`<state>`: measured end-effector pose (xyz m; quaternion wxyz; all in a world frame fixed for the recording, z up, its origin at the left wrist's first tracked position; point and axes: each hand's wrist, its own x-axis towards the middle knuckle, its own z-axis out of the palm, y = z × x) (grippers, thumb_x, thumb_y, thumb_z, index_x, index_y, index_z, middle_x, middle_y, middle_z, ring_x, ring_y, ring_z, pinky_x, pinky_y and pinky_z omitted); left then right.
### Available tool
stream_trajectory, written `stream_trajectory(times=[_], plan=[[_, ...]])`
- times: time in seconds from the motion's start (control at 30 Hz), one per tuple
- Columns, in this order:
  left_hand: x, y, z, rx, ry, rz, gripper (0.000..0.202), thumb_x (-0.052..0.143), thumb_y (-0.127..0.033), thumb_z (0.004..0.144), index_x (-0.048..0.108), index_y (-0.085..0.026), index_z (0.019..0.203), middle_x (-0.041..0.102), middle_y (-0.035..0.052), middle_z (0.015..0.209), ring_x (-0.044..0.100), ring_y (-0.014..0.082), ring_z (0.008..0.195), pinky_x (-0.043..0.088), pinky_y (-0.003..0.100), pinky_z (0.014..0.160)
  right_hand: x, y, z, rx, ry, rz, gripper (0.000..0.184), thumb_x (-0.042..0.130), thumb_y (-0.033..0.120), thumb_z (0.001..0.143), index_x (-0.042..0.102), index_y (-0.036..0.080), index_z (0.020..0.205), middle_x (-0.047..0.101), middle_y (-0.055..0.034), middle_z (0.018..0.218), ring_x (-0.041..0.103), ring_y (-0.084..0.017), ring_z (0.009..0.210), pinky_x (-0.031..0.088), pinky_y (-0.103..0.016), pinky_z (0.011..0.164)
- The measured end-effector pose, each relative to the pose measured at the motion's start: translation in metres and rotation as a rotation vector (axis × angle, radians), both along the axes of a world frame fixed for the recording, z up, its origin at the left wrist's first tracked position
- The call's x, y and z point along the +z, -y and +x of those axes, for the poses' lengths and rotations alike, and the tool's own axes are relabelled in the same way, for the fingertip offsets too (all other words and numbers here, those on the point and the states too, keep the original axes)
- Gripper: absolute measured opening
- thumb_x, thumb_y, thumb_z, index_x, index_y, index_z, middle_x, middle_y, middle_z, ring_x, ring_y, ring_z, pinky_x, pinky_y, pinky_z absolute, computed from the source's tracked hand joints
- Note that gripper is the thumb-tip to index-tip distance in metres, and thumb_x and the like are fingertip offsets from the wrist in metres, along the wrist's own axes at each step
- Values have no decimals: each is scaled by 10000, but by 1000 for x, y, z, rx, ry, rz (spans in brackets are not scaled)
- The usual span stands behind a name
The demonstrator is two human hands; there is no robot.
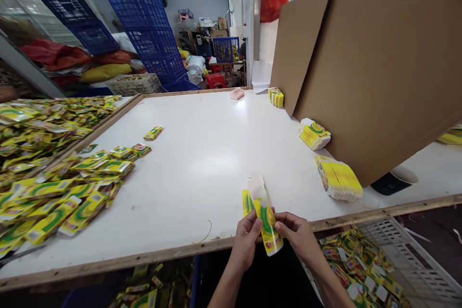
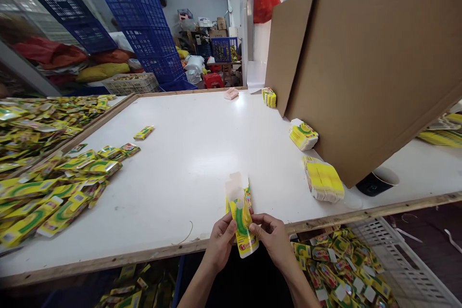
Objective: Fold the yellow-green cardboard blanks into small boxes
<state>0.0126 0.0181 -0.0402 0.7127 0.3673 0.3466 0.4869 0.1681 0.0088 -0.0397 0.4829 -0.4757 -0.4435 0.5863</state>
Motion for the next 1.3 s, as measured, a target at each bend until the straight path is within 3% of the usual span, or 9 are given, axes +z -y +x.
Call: stream_trajectory(times=[0.2,0.3,0.43,0.5,0.6,0.83,0.97,1.17,1.3], plan=[[-5,3,6,121,-130,-10,346,652,-452,805,645,-152,977,723,76,984,658,258,954,535,359,790,-7,4,-12,-47,74,-1,425,665,593,740,633,170,723,637,-9,667,577,-178,647,466,-279,612],[-1,4,6,155,-183,39,405,637,-418,828,537,-180,1139,712,73,1004,660,242,966,525,342,811,-9,4,-15,-109,181,50,432,631,596,767,585,175,682,572,9,617,507,-147,584,412,-253,549],[11,7,1,121,-214,73,620,644,-319,837,277,-263,1333,668,82,1127,653,214,1004,503,341,876,-10,4,-11,-167,248,119,385,644,506,793,586,190,1005,612,-1,766,475,-119,549,410,-242,531],[18,9,-4,26,-215,90,650,617,-302,855,227,-286,1375,618,101,1222,640,215,1027,505,337,870,-7,5,-9,-156,215,148,522,633,455,816,463,222,1252,627,-28,930,485,-103,553,439,-240,555],[26,10,-11,-99,-231,120,675,580,-289,878,194,-294,1431,557,119,1303,618,217,1060,486,342,904,0,7,-5,-47,137,167,574,576,425,865,357,262,1370,600,-51,1039,554,-113,638,484,-254,632],[35,13,-20,-258,-115,105,638,640,-264,842,293,-278,1376,661,95,1119,662,232,963,495,349,851,18,10,7,130,104,157,506,507,440,911,370,274,1369,596,-12,877,584,-158,764,476,-267,695],[35,17,-17,-319,-17,85,505,693,-246,804,385,-251,1205,699,53,920,687,211,834,494,298,747,24,10,12,198,98,125,336,517,469,900,527,236,1141,578,18,737,540,-144,670,428,-235,601],[29,22,-14,-347,-26,78,558,699,-266,804,334,-251,1225,679,40,922,658,172,804,475,270,729,22,7,14,73,229,257,275,520,420,910,632,182,829,589,-30,791,548,-162,751,439,-248,661],[29,24,-12,-302,-12,58,809,683,-250,819,117,-303,1395,654,83,1076,663,185,846,481,321,797,15,8,11,-56,161,270,249,554,378,900,599,219,1087,620,-48,914,585,-173,806,481,-270,731]])
